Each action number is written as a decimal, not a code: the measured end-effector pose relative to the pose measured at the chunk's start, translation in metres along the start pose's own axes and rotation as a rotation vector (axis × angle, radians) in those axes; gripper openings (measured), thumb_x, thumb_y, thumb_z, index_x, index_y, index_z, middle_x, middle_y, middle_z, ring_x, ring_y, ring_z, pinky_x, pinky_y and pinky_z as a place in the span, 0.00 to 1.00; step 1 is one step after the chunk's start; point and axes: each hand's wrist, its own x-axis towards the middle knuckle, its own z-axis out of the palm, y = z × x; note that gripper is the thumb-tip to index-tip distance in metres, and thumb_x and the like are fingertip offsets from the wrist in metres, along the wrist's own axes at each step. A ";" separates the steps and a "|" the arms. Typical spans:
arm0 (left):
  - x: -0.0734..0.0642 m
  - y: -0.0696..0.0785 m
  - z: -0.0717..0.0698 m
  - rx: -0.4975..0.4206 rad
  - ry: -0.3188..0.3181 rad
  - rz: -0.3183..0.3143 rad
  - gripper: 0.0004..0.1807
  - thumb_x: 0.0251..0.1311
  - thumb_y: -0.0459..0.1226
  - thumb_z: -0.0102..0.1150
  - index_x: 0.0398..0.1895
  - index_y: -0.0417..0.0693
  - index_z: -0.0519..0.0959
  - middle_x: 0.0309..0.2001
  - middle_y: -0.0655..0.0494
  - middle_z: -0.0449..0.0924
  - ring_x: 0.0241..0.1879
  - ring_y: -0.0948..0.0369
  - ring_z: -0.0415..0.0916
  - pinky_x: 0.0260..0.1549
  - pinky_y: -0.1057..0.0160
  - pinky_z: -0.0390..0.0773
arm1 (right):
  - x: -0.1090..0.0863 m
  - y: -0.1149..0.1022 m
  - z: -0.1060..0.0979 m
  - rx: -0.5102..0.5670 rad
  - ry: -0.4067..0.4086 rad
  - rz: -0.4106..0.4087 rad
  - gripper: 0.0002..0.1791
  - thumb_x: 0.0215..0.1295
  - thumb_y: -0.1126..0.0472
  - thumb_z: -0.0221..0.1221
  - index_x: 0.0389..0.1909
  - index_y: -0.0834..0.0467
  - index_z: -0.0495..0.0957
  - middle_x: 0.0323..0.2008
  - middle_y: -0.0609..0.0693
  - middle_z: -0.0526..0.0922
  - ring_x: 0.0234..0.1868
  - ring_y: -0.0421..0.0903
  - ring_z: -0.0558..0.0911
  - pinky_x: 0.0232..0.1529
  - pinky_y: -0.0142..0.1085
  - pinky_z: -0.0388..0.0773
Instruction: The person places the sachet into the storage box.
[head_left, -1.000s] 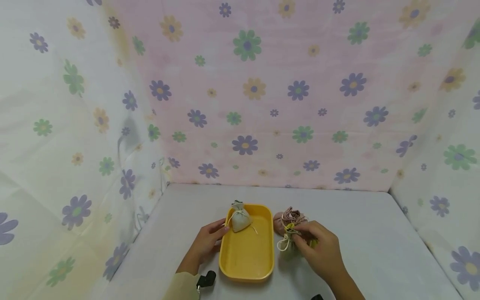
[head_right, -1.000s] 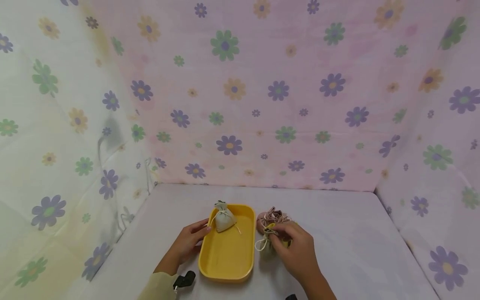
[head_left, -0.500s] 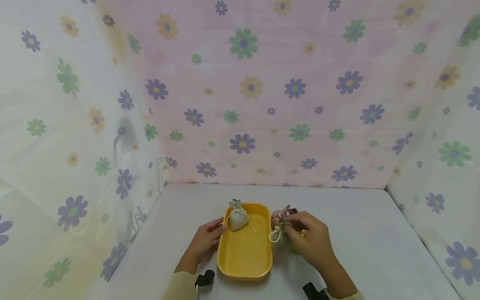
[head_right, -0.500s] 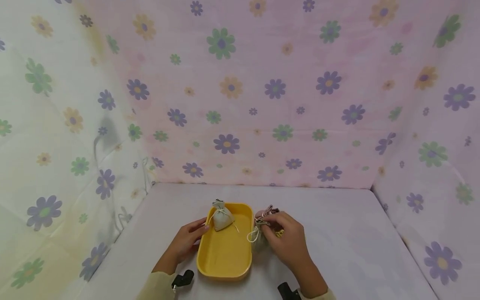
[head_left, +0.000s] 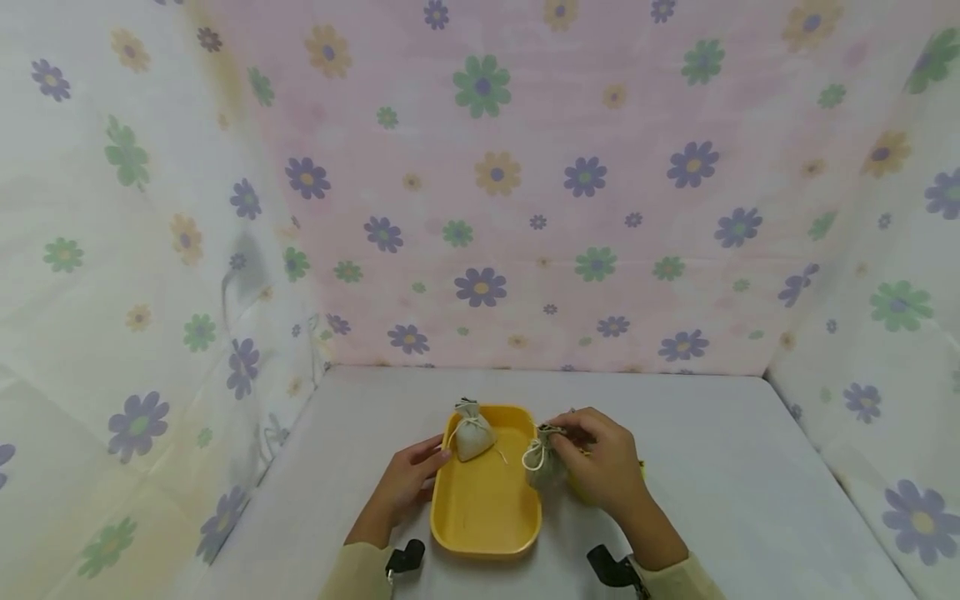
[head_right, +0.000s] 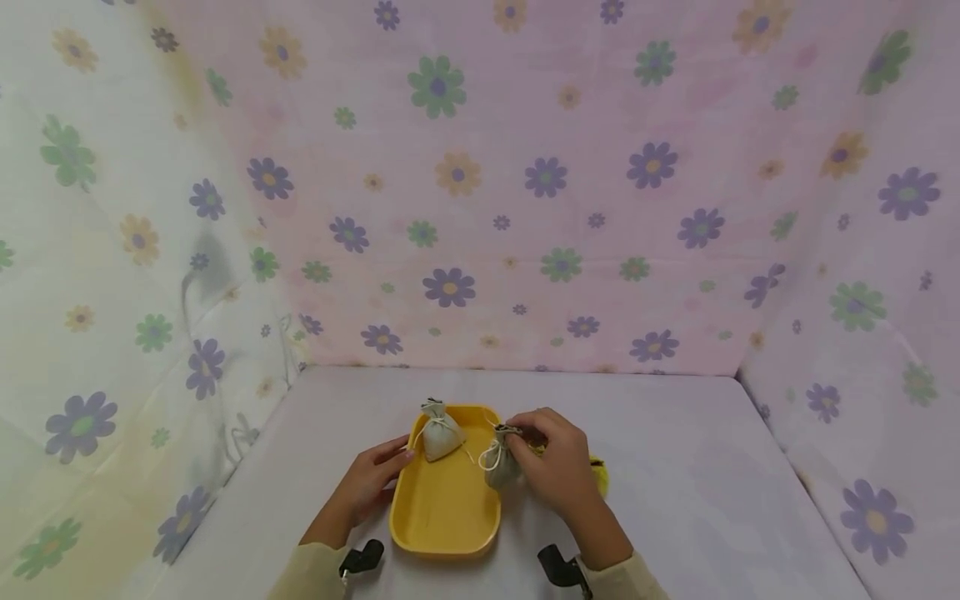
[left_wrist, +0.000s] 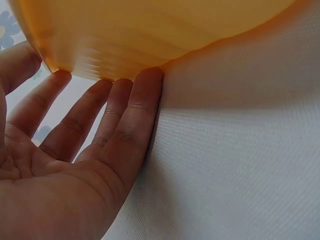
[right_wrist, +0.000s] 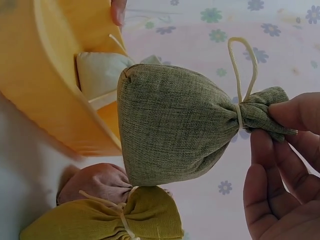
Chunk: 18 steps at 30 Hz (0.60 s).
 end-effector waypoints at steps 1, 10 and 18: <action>-0.001 -0.001 0.000 0.002 0.004 -0.001 0.36 0.66 0.56 0.66 0.74 0.57 0.72 0.73 0.45 0.72 0.59 0.53 0.81 0.49 0.57 0.88 | 0.001 0.000 0.001 -0.015 0.000 -0.002 0.11 0.62 0.68 0.70 0.43 0.52 0.87 0.39 0.40 0.86 0.36 0.36 0.85 0.35 0.30 0.86; 0.000 -0.001 0.000 -0.002 -0.002 0.009 0.35 0.67 0.55 0.66 0.75 0.57 0.72 0.73 0.45 0.72 0.61 0.51 0.80 0.50 0.56 0.87 | 0.011 -0.001 0.011 -0.025 -0.029 0.028 0.10 0.64 0.67 0.70 0.43 0.51 0.87 0.40 0.41 0.86 0.36 0.36 0.84 0.36 0.30 0.86; 0.002 -0.002 -0.002 0.006 -0.008 0.007 0.34 0.67 0.56 0.65 0.74 0.59 0.72 0.73 0.47 0.73 0.61 0.52 0.80 0.50 0.56 0.88 | 0.018 -0.003 0.025 0.040 -0.080 0.167 0.08 0.66 0.64 0.69 0.43 0.48 0.87 0.41 0.39 0.85 0.39 0.36 0.86 0.40 0.29 0.87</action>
